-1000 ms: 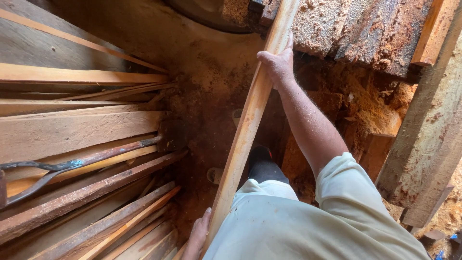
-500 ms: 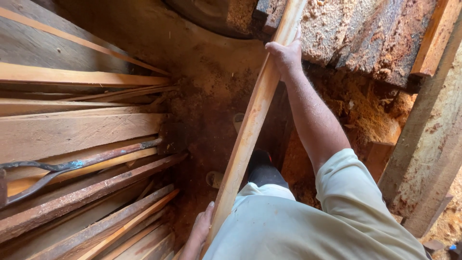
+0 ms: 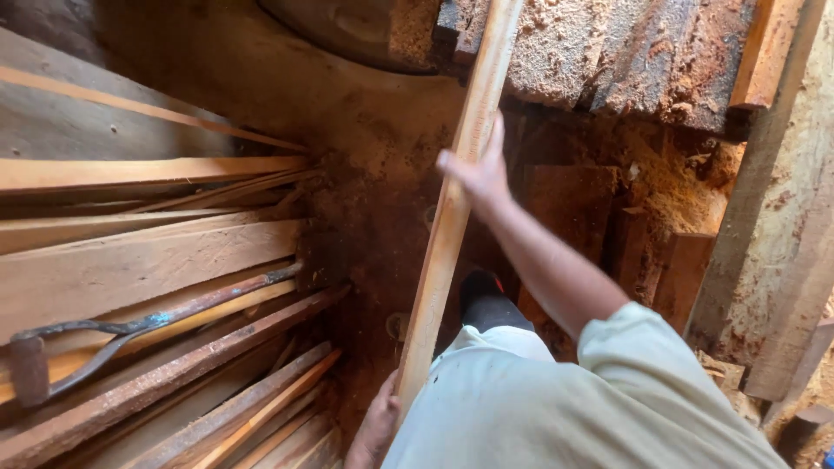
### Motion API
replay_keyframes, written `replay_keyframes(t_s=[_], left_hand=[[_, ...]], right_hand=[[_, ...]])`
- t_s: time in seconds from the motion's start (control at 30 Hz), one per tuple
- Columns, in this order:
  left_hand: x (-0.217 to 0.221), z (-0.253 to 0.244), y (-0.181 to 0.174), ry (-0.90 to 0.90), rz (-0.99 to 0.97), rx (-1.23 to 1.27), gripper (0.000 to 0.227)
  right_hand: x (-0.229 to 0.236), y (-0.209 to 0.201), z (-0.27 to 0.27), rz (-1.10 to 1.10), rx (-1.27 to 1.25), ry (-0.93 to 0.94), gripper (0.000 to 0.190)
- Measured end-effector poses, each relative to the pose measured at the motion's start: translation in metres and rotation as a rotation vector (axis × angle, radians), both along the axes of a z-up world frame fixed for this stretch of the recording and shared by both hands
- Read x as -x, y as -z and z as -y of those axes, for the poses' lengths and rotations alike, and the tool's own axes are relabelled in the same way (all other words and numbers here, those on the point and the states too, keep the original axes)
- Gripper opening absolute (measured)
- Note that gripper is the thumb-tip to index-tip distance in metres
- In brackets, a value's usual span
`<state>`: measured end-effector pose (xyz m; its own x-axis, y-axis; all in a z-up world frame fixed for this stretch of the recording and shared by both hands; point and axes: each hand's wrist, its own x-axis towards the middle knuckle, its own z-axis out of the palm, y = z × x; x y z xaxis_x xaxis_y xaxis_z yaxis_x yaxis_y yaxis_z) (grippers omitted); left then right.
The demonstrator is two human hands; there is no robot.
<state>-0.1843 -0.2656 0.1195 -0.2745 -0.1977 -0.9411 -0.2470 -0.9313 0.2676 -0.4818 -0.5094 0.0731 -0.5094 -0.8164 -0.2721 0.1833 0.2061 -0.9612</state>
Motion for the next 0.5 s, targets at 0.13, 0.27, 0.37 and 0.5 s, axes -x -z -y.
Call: replay_keyframes(t_s=[0.13,0.27,0.37,0.5], left_hand=[[0.01,0.007,-0.011,0.22,0.157,0.082,0.106],[0.006,0.001,0.005,0.283,0.202,0.107,0.096],[0.013,0.016,-0.01,0.297,0.2,0.079,0.097],[0.019,0.022,-0.013,0.302,0.223,0.052,0.101]], right_hand=[[-0.03,-0.028,-0.03,-0.203,-0.221,-0.109,0.1],[-0.031,-0.038,-0.025,-0.263,-0.32,-0.118,0.097],[-0.029,-0.031,-0.021,-0.22,-0.296,-0.088,0.097],[-0.027,-0.032,-0.017,-0.212,-0.288,-0.081,0.097]])
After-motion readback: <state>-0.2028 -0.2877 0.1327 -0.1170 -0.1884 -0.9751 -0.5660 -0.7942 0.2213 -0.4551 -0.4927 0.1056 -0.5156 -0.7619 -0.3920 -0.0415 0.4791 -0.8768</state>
